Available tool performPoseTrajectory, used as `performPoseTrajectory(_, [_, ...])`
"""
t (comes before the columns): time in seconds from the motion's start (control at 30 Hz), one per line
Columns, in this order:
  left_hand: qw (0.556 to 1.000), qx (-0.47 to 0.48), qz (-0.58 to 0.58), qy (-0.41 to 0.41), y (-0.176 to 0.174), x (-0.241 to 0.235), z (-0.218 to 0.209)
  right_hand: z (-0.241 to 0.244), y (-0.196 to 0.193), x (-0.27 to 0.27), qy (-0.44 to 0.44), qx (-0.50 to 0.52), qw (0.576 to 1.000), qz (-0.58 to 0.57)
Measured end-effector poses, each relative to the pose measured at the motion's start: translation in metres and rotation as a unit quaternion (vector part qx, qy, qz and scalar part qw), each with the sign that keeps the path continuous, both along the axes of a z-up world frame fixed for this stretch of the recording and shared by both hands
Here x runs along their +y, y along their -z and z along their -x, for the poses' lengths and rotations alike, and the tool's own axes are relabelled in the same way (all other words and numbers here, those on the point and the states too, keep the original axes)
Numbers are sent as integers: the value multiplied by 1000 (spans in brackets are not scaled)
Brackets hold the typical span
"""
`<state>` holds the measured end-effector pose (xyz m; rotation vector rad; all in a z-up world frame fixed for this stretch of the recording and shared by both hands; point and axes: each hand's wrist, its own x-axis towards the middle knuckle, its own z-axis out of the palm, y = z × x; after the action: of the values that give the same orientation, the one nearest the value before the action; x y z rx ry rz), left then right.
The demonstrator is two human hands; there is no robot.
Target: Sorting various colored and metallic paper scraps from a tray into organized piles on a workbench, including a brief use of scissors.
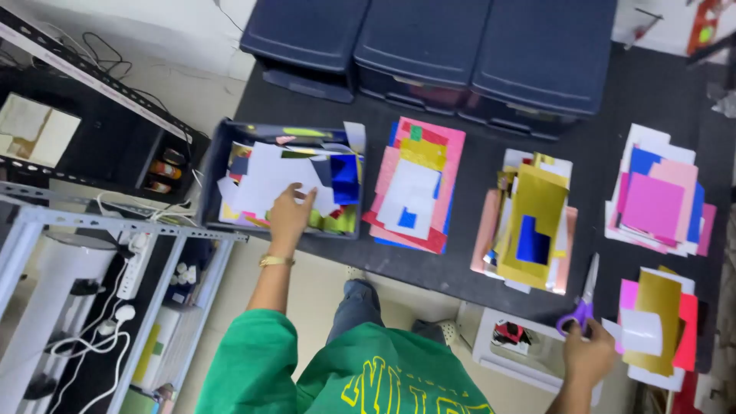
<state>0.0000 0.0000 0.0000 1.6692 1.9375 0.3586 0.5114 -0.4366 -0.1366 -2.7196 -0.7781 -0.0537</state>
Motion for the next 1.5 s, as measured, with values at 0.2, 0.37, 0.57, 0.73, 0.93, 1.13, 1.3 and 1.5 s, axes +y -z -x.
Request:
performPoseTrajectory(0.2, [995, -7, 31, 99, 65, 81, -5, 85, -60, 68, -41, -22, 968, -247])
performPoseTrajectory(0.37, [993, -87, -19, 72, 12, 85, 50, 170, -106, 167, -64, 70, 960, -264])
performPoseTrajectory(0.57, [931, -363, -9, -30, -62, 56, 73, 286, -141, 284, -162, 341, 875, -302])
performPoseTrajectory(0.73, [870, -438, -207, 89, -114, 18, 38, 352, -179, 329, -228, 705, 601, -302])
performPoseTrajectory(0.93, [748, -460, -410, 249, -131, -2, -3, 331, -186, 314, -268, 667, 547, -429])
performPoseTrajectory(1.13, [725, -468, -405, 304, -139, -13, -43, 255, -162, 260, -229, 473, 763, -377])
performPoseTrajectory(1.3, [842, -319, -350, 259, -99, -17, -47, 122, -168, 189, 95, 307, 835, -447])
performPoseTrajectory(1.5, [880, -286, -318, 207, -107, -31, -73, -28, -79, 40, 410, 187, 746, -490])
